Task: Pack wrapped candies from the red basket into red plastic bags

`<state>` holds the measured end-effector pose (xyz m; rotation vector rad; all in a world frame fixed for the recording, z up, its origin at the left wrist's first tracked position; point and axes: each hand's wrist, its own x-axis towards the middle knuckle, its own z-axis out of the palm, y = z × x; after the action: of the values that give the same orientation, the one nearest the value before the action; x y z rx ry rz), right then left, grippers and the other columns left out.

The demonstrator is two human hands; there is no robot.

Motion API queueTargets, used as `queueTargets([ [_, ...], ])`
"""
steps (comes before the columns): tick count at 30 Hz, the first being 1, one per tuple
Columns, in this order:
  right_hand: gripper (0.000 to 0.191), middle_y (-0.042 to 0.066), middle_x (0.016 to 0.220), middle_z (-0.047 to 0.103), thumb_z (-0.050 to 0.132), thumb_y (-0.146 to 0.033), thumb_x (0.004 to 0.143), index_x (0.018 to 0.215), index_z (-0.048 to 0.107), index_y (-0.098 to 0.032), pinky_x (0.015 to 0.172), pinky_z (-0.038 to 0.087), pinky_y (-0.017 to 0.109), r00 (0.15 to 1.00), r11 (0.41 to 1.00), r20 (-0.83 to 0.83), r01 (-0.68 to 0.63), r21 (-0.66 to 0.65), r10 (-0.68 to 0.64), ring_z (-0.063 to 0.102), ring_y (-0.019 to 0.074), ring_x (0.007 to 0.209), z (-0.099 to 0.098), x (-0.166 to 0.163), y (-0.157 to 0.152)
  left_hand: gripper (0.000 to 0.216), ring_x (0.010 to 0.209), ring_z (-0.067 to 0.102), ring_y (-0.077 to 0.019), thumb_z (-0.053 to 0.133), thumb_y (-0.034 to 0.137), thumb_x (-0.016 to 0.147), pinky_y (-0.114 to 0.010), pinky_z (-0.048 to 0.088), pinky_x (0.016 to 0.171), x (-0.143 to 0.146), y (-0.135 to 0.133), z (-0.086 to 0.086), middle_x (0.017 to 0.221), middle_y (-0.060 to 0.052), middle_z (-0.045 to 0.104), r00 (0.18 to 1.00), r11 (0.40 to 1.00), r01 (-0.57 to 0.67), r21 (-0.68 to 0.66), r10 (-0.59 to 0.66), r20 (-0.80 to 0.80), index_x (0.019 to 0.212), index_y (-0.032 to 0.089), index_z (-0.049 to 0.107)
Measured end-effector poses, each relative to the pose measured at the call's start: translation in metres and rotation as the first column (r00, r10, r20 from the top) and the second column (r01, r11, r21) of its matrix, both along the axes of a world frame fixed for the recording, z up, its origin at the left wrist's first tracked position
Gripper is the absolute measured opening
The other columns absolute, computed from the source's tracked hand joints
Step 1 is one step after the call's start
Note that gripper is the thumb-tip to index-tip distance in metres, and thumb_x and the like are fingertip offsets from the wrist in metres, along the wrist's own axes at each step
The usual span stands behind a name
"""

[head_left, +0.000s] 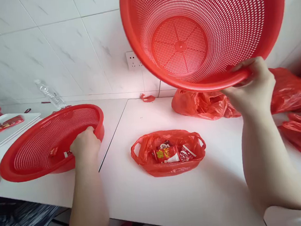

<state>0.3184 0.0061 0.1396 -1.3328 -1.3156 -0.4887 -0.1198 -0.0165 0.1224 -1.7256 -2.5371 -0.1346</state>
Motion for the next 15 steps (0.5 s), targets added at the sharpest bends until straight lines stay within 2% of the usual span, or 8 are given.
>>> queueTargets([
  [4, 0.042, 0.004, 0.088, 0.069, 0.078, -0.029, 0.06, 0.097, 0.058, -0.024, 0.062, 0.05, 0.028, 1.0, 1.0, -0.007, 0.023, 0.006, -0.023, 0.067, 0.0183, 0.07, 0.001, 0.015, -0.002, 0.033, 0.09, 0.061, -0.035, 0.042, 0.021, 0.085, -0.039, 0.042, 0.06, 0.012, -0.001, -0.003, 0.104, -0.013, 0.062, 0.996, 0.994, 0.068, 0.091, -0.063, -0.055, 0.115, 0.022, 0.055],
  [7, 0.041, 0.004, 0.091, 0.069, 0.076, -0.027, 0.062, 0.098, 0.057, -0.024, 0.064, 0.05, 0.029, 0.999, 0.999, 0.005, 0.038, 0.01, -0.038, 0.067, 0.0186, 0.072, 0.001, 0.02, -0.003, 0.03, 0.082, 0.063, -0.0312, 0.046, 0.019, 0.083, -0.038, 0.039, 0.059, 0.022, 0.002, -0.013, 0.103, -0.011, 0.064, 0.978, 0.966, 0.178, 0.187, -0.153, -0.141, 0.109, 0.024, 0.06],
  [9, 0.039, 0.005, 0.092, 0.069, 0.074, -0.023, 0.064, 0.099, 0.056, -0.024, 0.066, 0.05, 0.03, 0.999, 0.999, 0.011, 0.046, 0.006, -0.046, 0.066, 0.0186, 0.073, 0.002, 0.021, -0.004, 0.028, 0.082, 0.063, -0.0298, 0.049, 0.016, 0.082, -0.039, 0.04, 0.063, 0.027, 0.009, -0.022, 0.097, -0.01, 0.066, 0.93, 0.907, 0.343, 0.244, -0.292, -0.223, 0.106, 0.023, 0.063],
  [12, 0.037, 0.006, 0.094, 0.068, 0.072, -0.022, 0.066, 0.1, 0.056, -0.023, 0.067, 0.05, 0.031, 1.0, 0.999, 0.01, 0.028, -0.018, -0.027, 0.065, 0.018, 0.074, 0.003, 0.017, -0.007, 0.03, 0.095, 0.063, -0.0272, 0.047, 0.012, 0.085, -0.039, 0.042, 0.074, 0.034, 0.025, -0.035, 0.098, -0.009, 0.067, 0.793, 0.76, 0.603, 0.243, -0.536, -0.29, 0.107, 0.022, 0.065],
  [15, 0.035, 0.005, 0.093, 0.068, 0.074, -0.025, 0.066, 0.096, 0.057, -0.023, 0.068, 0.051, 0.03, 1.0, 0.999, -0.01, -0.018, -0.04, 0.017, 0.065, 0.0173, 0.073, 0.003, 0.008, -0.011, 0.034, 0.103, 0.061, -0.025, 0.042, 0.012, 0.09, -0.04, 0.041, 0.085, 0.039, 0.044, -0.048, 0.105, -0.009, 0.068, 0.709, 0.663, 0.705, 0.253, -0.645, -0.285, 0.113, 0.023, 0.064],
])
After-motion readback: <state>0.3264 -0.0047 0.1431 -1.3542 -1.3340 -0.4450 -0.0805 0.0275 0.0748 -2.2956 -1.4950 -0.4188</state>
